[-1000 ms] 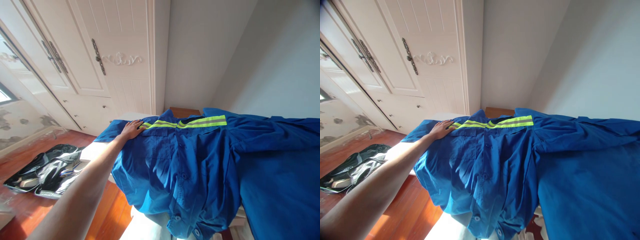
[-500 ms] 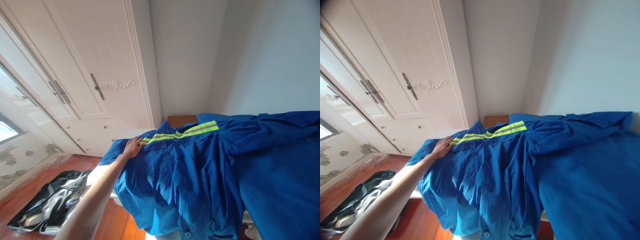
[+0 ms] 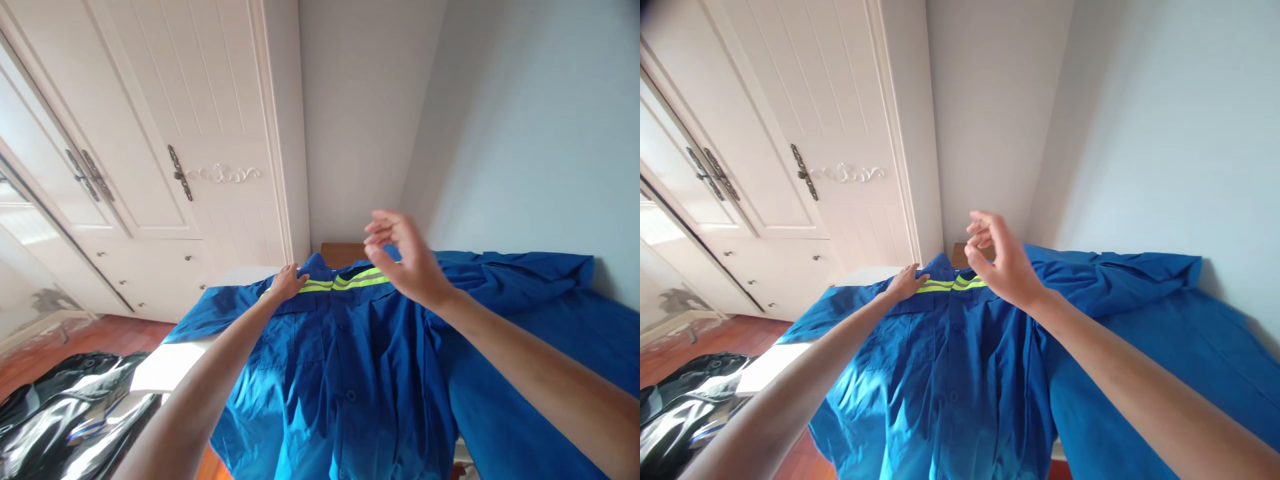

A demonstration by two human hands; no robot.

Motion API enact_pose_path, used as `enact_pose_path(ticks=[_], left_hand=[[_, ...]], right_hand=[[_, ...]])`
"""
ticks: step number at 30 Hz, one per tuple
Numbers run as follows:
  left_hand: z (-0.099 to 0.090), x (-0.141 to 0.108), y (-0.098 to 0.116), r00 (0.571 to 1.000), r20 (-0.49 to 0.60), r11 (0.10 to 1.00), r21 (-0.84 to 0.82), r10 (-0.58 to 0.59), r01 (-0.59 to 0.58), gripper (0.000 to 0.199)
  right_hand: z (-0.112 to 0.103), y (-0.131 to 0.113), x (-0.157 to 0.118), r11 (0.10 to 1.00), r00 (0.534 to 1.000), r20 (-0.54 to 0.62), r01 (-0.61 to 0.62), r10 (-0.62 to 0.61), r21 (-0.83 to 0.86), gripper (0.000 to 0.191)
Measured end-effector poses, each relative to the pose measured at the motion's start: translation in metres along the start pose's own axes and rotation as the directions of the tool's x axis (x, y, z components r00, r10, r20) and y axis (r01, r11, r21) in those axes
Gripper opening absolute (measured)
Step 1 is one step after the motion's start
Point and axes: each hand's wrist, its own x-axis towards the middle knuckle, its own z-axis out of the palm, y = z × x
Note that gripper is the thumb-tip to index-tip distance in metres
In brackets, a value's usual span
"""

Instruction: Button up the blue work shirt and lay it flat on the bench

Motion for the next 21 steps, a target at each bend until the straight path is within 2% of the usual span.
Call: enact_pose_path(ticks=[2,3,4,6,7,8,9,11,14,17,18,19,21], left_hand=[[0.012,-0.003,0.007,1.0,0.017,1.0,-0.011,0.004,-0.004,0.056],[0.017,-0.006,0.008,1.0,0.023,1.0,-0.014,0.01,-0.01,0.053],[0.02,-0.01,0.008,1.0,0.025,1.0,-0.016,0.019,-0.018,0.051],[0.024,-0.021,0.004,0.999,0.022,0.999,-0.02,0.033,-0.033,0.048],[0.024,-0.027,0.001,0.999,0.021,0.999,-0.023,0.037,-0.036,0.048],[0.024,-0.033,-0.001,0.999,0.02,0.999,-0.025,0.039,-0.039,0.048],[0.022,-0.038,-0.002,0.999,0.021,0.999,-0.028,0.039,-0.038,0.047],[0.015,-0.048,-0.002,1.0,0.019,0.999,-0.033,0.024,-0.023,0.047],[0.005,-0.053,0.003,0.999,0.005,0.998,-0.043,-0.045,0.045,0.059],[-0.002,-0.046,0.009,0.994,-0.046,0.992,-0.081,-0.1,0.096,0.059],[-0.003,-0.041,0.011,0.992,-0.068,0.99,-0.098,-0.104,0.097,0.057],[-0.003,-0.036,0.014,0.991,-0.089,0.989,-0.117,-0.104,0.093,0.057],[0.001,-0.025,0.018,0.989,-0.108,0.984,-0.158,-0.101,0.083,0.061]], right_hand=[[0.014,0.03,-0.006,0.989,0.986,0.166,-0.004,0.028,-0.145,0.072],[0.02,0.046,-0.012,0.972,0.954,0.295,0.018,0.054,-0.236,0.079],[0.025,0.061,-0.019,0.946,0.898,0.429,0.052,0.096,-0.32,0.083],[0.03,0.084,-0.034,0.899,0.739,0.64,0.112,0.209,-0.423,0.081],[0.031,0.091,-0.043,0.884,0.666,0.7,0.13,0.257,-0.448,0.076],[0.031,0.093,-0.051,0.876,0.612,0.736,0.143,0.288,-0.461,0.07],[0.031,0.092,-0.059,0.872,0.579,0.758,0.154,0.3,-0.464,0.064],[0.031,0.08,-0.074,0.876,0.558,0.78,0.18,0.284,-0.448,0.059],[0.028,0.054,-0.086,0.894,0.531,0.807,0.184,0.259,-0.408,0.065],[0.02,0.034,-0.077,0.92,0.452,0.852,0.144,0.265,-0.363,0.064],[0.018,0.03,-0.069,0.929,0.449,0.853,0.114,0.268,-0.353,0.06],[0.016,0.029,-0.059,0.935,0.475,0.837,0.076,0.272,-0.347,0.055],[0.017,0.033,-0.039,0.936,0.599,0.75,0.003,0.281,-0.352,0.048]])
